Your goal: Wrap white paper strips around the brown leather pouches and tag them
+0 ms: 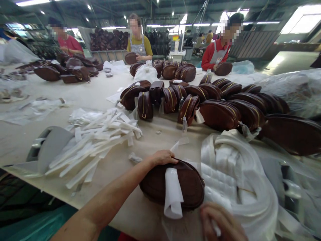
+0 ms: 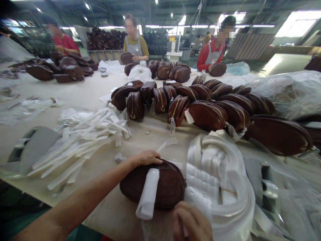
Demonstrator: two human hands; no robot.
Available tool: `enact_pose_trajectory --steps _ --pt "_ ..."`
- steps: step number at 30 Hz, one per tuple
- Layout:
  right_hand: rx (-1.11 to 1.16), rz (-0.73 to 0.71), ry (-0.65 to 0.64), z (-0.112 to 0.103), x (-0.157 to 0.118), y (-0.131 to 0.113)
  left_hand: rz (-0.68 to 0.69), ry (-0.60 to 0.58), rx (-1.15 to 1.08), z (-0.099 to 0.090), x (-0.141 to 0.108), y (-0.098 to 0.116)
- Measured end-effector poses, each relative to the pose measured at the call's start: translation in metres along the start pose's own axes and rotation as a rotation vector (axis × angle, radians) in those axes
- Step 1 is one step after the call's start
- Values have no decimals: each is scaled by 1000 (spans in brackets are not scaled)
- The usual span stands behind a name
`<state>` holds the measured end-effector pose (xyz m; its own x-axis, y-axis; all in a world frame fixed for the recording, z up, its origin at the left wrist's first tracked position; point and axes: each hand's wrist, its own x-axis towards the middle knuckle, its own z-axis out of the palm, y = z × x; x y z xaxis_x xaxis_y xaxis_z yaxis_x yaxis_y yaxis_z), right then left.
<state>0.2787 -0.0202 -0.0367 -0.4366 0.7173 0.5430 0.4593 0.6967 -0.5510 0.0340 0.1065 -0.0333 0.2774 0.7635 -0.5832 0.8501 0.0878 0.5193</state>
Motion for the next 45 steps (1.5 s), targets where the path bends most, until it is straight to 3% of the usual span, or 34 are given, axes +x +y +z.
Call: enact_pose_trajectory --steps 2,5,8,11,14,21,28,33,37,45 --pt "50 274 75 -7 46 19 4 4 41 1 -1 0" --pt "151 673 -206 28 113 50 7 15 86 4 -1 -1" --pt "180 765 -288 85 157 77 -14 40 109 6 -1 -2" --pt "281 791 -335 122 173 91 -22 77 92 8 -1 -4" --pt "461 764 -352 123 171 91 -24 120 46 9 -2 -7" --pt "667 644 -315 87 146 61 -2 215 -111 13 0 -18" --pt "544 494 -337 79 117 38 157 186 -188 12 4 -26" --pt "373 308 -445 67 106 27 177 78 -223 4 -2 -33" --pt "351 202 -476 58 101 22 177 56 -245 0 -9 -32" --pt "351 -4 -380 43 83 18 112 123 -123 -2 -8 -21"
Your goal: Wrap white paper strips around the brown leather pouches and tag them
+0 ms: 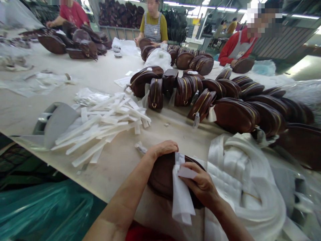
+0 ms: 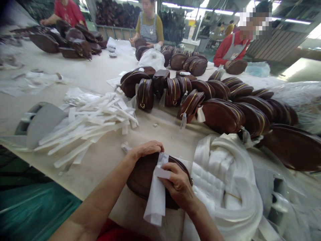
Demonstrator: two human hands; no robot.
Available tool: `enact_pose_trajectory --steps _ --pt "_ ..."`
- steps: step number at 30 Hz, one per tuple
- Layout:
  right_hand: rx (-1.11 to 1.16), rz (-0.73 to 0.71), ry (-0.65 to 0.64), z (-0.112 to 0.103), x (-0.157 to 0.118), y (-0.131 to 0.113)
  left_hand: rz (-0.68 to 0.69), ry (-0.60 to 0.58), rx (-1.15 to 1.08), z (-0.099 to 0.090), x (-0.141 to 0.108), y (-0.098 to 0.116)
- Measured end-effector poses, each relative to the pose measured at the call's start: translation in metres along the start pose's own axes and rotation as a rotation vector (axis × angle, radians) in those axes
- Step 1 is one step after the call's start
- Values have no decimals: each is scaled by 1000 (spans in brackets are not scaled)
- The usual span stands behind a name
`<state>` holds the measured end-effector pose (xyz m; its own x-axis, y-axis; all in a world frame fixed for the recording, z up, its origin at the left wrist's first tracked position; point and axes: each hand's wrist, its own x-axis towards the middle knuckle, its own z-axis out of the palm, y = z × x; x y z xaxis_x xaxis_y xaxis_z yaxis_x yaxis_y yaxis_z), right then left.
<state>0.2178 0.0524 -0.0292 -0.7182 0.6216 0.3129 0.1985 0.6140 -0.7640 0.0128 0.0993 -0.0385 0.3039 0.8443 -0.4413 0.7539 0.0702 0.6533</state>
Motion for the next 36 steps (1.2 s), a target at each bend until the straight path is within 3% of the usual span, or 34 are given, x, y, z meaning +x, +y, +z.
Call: enact_pose_trajectory --steps 3,9,18,21,24,26,28,30,33,36 --pt "-9 -67 12 -2 -6 -6 -3 18 75 1 4 2" --pt "37 -29 1 0 -18 -20 -33 56 156 5 4 4" --pt "-207 -223 -22 14 -26 -21 -57 133 208 10 -1 7" --pt "-233 -249 -39 16 -28 -19 -21 212 262 7 -15 17" --pt "-247 -251 -55 18 -30 -18 147 258 268 7 -51 28" --pt "-258 -245 -44 20 -31 -18 386 188 188 13 -81 29" --pt "-257 -232 -25 19 -32 -18 567 85 124 24 -108 22" --pt "-234 -223 -51 15 -33 -20 657 93 156 37 -126 8" --pt "-196 -237 -219 3 -32 -24 753 155 342 54 -133 -11" --pt "-224 -278 -362 -8 -33 -24 788 351 518 67 -128 -17"
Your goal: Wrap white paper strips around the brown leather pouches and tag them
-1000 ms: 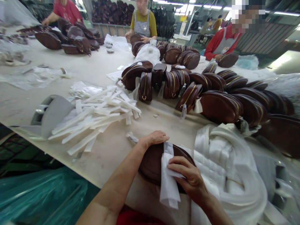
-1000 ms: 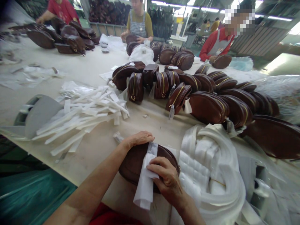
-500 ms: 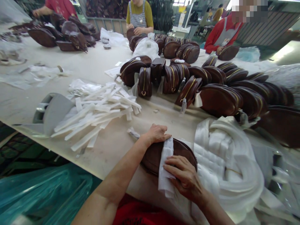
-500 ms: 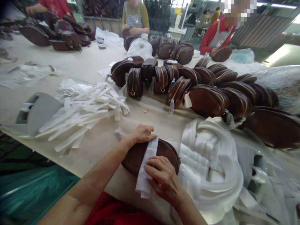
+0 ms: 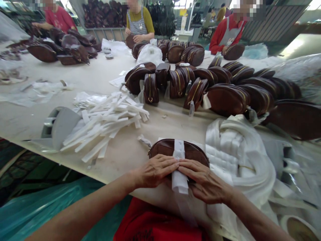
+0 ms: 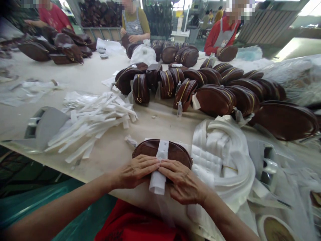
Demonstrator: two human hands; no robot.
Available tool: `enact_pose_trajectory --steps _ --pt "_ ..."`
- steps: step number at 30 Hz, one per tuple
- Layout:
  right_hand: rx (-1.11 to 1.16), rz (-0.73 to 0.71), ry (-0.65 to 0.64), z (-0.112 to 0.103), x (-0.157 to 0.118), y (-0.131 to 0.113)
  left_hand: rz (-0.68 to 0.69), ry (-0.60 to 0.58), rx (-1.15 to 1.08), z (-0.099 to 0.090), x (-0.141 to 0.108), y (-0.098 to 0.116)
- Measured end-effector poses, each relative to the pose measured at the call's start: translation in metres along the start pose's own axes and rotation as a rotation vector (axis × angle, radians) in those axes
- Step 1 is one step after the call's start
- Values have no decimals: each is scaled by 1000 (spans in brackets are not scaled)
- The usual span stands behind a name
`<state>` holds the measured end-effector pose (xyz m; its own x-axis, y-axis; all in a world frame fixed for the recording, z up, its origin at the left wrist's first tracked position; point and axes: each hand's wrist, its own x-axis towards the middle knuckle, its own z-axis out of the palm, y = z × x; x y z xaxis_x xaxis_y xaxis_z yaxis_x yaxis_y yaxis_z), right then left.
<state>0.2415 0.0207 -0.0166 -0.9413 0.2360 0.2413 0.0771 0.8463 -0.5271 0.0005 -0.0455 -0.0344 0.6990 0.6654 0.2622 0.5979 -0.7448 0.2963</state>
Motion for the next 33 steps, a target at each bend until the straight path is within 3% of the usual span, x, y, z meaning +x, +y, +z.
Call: enact_pose_trajectory --steps 3,11,15,24,29,33 --pt "-110 -44 4 2 -3 4 39 134 218 8 2 4" --pt "-352 -228 52 30 -5 25 101 153 394 38 -8 3" --pt "-355 -215 69 33 -8 35 90 168 424 51 -9 0" --pt "-193 -252 -299 -7 7 42 103 133 419 41 -7 -2" --pt "-276 -319 -325 -4 7 47 106 102 398 39 -7 -3" --pt "-352 -352 -225 5 2 48 84 86 369 38 -6 -4"
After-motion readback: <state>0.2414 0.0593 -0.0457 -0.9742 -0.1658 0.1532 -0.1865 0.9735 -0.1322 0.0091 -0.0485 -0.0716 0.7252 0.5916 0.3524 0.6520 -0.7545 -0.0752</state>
